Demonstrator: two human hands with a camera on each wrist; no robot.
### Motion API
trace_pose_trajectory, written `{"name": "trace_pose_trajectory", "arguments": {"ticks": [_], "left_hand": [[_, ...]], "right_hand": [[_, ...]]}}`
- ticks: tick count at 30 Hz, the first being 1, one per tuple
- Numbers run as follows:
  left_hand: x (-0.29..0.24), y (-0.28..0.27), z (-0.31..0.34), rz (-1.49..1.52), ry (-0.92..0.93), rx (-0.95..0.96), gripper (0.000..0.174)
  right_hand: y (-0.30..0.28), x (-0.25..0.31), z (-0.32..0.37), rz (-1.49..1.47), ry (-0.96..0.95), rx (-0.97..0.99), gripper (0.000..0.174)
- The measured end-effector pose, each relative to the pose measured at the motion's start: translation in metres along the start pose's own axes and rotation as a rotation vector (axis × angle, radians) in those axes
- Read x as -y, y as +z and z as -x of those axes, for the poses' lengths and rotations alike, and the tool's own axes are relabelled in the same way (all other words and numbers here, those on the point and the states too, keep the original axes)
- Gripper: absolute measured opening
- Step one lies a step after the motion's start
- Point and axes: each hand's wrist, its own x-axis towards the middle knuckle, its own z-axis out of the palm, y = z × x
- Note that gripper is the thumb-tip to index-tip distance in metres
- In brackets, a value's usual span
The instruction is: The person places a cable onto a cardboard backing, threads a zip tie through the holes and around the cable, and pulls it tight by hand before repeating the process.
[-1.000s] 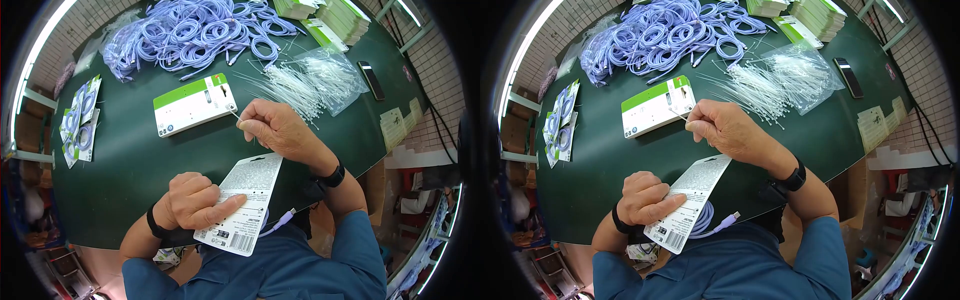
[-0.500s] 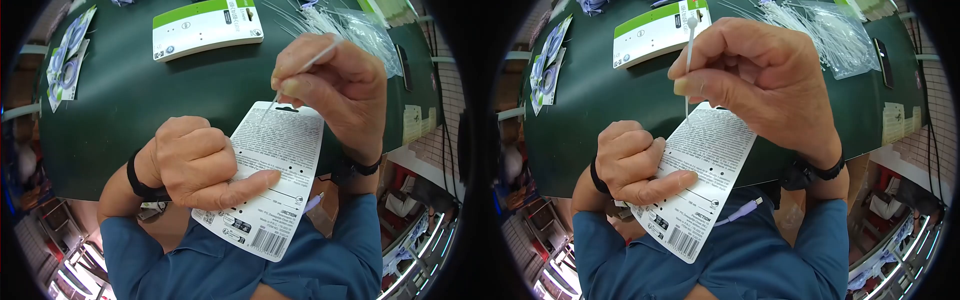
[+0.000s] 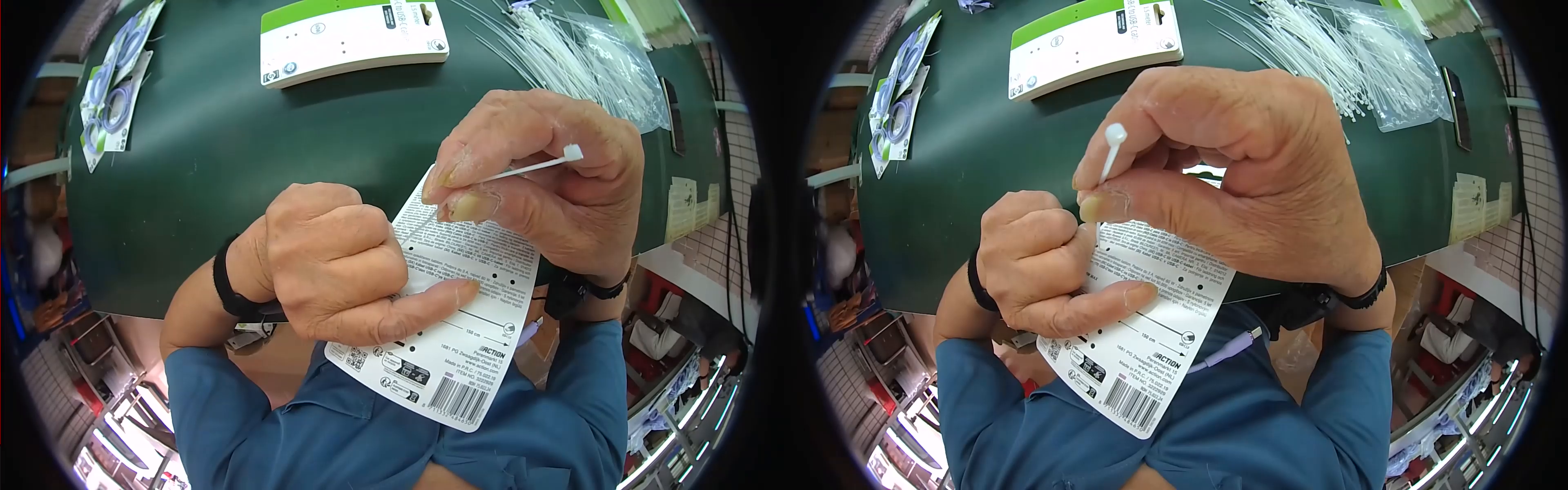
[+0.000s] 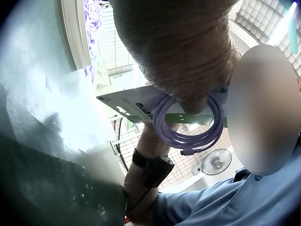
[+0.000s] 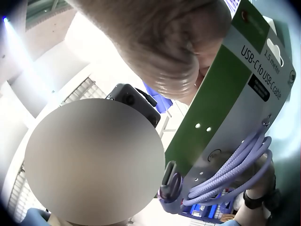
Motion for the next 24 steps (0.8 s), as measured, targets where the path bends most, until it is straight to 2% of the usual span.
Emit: {"name": "trace_pose_trajectory", "arguments": {"ticks": [14,17,21,24], "left_hand": [[-0.001,0.001,0.002,0.001,-0.014,-0.011,0.044],[-0.002,0.001,0.002,0.001,-0.031,-0.005,0.044],[-0.003,0.004,0.001,0.008,-0.035,0.031,0.044],[-0.004,0.01,0.003,-0.02,-0.06,-0.056,0.045]], "right_hand": [[-0.002,0.001,0.0,0.107,0.065,0.071,0.018],[-0.006,0.006,-0.003,0.193,0.145,0.288,0.018],[-0.009,0.001,-0.002,0.143,0.182,0.37,0.019],[-0.01,0.001,-0.001,0.131,0.205,0.357,0.019]]}}
